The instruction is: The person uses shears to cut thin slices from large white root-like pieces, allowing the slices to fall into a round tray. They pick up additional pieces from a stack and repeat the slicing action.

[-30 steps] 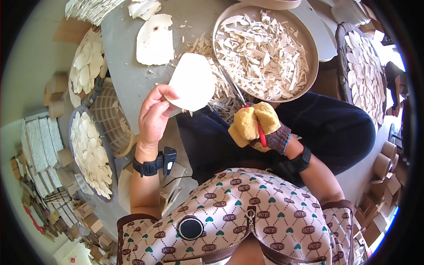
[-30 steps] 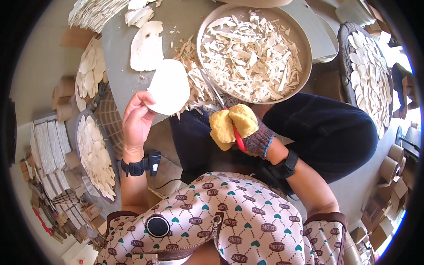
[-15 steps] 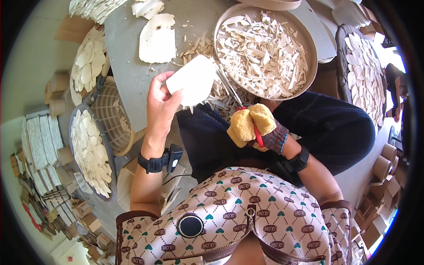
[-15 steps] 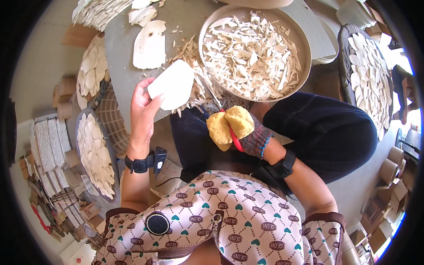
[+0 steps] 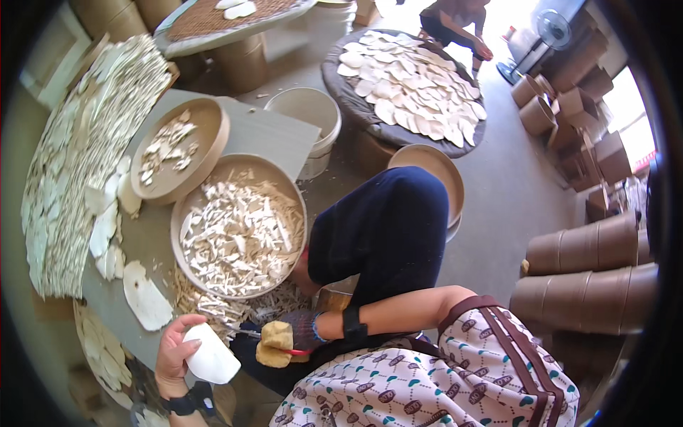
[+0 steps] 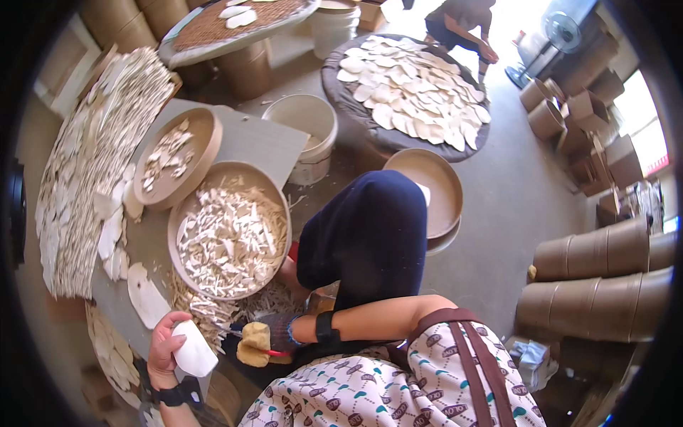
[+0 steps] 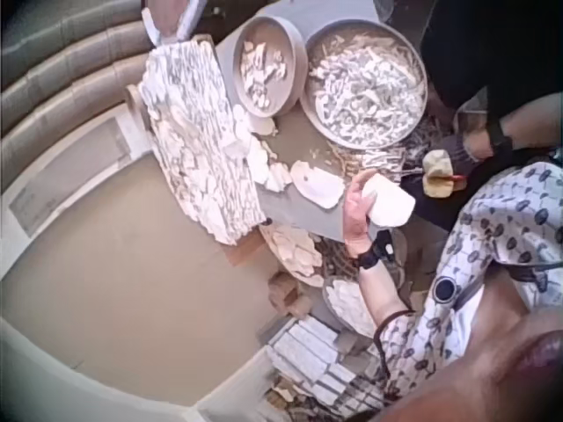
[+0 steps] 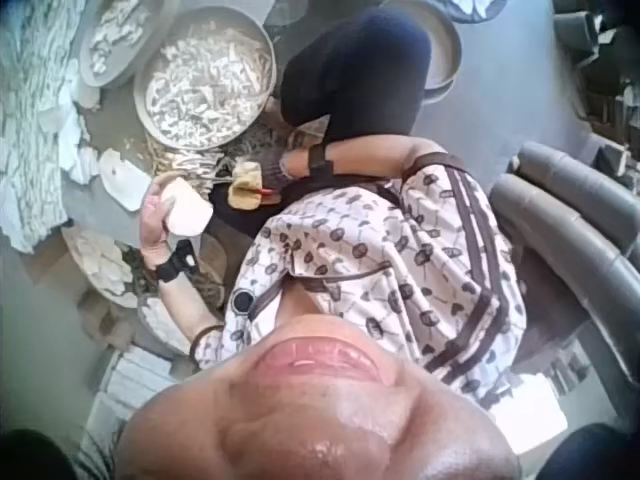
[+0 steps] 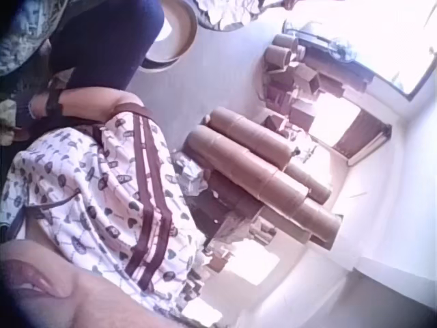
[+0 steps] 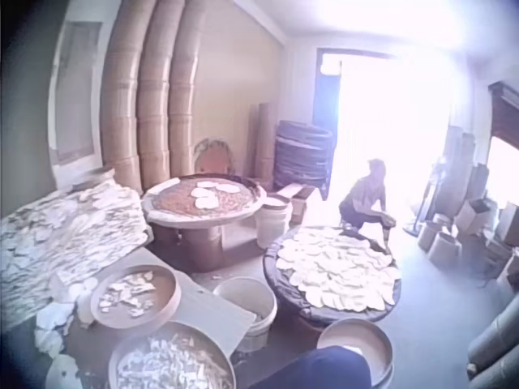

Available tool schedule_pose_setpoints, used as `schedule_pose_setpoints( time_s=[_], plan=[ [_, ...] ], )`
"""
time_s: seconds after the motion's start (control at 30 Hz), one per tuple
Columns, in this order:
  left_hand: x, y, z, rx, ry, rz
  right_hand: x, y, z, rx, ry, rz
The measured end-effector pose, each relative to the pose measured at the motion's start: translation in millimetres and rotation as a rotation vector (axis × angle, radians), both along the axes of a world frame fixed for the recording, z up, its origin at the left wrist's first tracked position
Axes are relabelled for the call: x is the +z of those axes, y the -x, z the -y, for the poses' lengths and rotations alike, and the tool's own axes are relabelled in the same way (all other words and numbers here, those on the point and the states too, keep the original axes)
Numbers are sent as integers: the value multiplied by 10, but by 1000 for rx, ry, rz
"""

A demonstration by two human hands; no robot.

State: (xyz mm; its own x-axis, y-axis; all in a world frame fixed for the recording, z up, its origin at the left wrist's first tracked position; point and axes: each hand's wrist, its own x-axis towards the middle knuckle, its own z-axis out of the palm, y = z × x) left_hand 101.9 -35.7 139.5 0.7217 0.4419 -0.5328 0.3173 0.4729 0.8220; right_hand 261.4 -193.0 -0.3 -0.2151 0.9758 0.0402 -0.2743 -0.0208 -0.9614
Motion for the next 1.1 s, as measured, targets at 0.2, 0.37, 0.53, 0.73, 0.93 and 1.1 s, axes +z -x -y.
schedule_pose_setpoints(
  time_s=[0.2,0.37,0.53,0.73,0.93,1.1],
  plan=[
    [234,-1037,-181,-431,-363,-290,138,-40,62,139,26,221],
    [497,-1755,410,-432,-430,699,30,-116,48,224,-102,389],
    [-207,-998,-5,-14,-599,214,-96,-193,-37,464,635,-436],
    [-1051,737,-610,552,-787,-312,-390,-248,135,406,233,212],
    [-1311,1351,-1117,581,-830,-1075,-67,-126,-98,434,-345,797],
    [-1411,1266,-1093,798,-802,-860,25,-65,-178,443,-362,817]
  ],
)
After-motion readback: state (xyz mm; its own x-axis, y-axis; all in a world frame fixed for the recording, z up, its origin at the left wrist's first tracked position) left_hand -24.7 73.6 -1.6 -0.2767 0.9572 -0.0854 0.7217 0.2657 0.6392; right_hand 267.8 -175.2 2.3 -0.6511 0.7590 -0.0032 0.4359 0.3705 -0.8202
